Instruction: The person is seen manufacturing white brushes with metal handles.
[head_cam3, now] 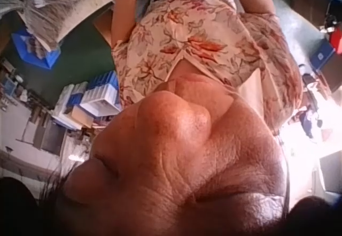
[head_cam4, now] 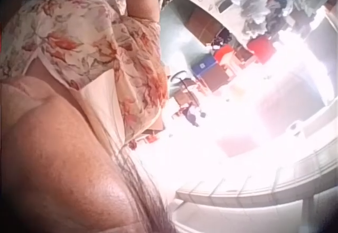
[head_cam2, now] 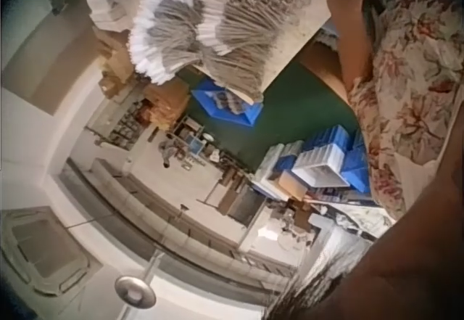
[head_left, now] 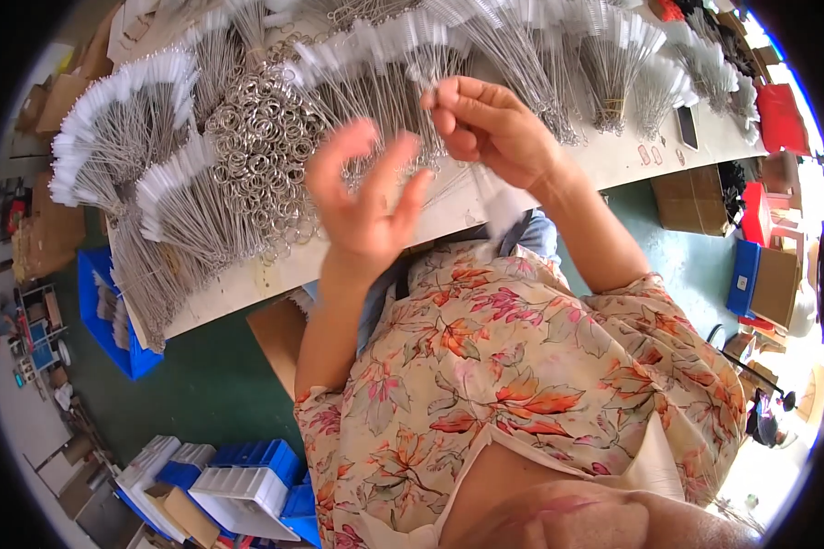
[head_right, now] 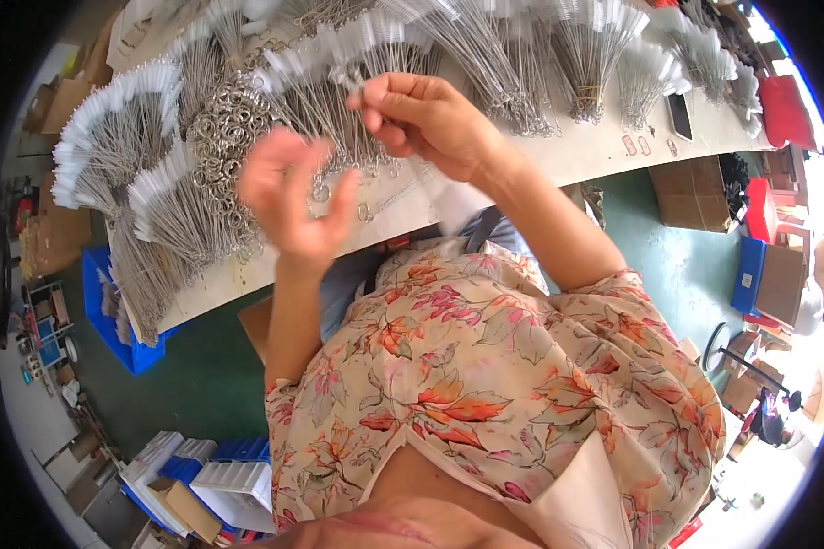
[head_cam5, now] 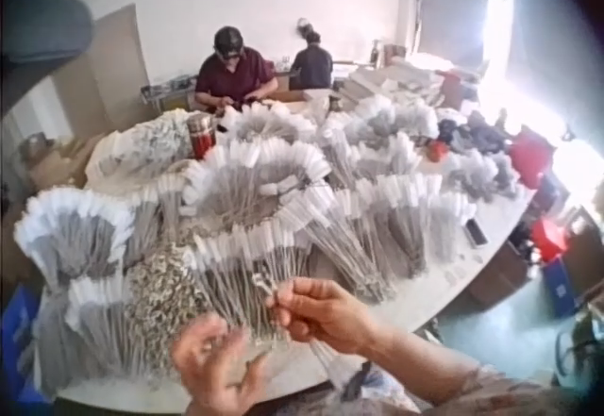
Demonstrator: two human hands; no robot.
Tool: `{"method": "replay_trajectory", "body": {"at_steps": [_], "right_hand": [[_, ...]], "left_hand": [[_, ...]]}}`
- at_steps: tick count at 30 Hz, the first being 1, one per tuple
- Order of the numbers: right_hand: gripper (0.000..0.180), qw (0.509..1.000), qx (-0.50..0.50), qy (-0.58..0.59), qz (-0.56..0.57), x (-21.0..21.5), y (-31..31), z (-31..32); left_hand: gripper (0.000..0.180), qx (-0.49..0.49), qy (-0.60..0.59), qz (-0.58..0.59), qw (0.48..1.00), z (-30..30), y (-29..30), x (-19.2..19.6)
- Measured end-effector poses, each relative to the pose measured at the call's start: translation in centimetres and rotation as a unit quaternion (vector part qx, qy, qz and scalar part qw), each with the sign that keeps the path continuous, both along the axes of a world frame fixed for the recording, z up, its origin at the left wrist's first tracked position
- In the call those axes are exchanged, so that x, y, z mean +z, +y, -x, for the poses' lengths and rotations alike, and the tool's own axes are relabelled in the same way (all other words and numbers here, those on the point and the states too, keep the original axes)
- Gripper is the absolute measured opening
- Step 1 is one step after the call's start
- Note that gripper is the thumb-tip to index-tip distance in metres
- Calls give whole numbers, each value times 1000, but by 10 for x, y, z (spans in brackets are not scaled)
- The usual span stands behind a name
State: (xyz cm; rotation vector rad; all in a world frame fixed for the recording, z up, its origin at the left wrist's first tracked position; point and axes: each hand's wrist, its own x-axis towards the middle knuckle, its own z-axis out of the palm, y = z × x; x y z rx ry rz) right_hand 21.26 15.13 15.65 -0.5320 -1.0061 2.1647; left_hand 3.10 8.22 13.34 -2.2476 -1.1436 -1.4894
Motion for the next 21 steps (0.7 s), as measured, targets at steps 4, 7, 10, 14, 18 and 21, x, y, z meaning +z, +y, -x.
{"method": "replay_trajectory", "body": {"at_steps": [4, 7, 10, 14, 18, 21], "right_hand": [[18, 892, 76, -287, -342, 10, -28, 18], [15, 924, 86, -216, -303, 6, -39, 23], [16, 946, 113, -180, -243, 12, -36, 14], [18, 929, 196, -237, -204, 15, -42, 8], [14, 874, 217, -341, -270, 12, -45, -26], [10, 520, 150, -597, -593, -7, -36, -83]], "left_hand": [[104, -216, -224, 234, 921, 18, 7, 25], [96, -316, -294, 420, 798, 2, -20, 28], [60, -263, -244, 353, 864, 27, -23, 4], [17, -161, -210, 293, 919, 16, -41, 7], [28, -128, -164, 350, 914, 1, -57, -6], [29, 10, -182, 463, 868, 9, -66, -36]]}}
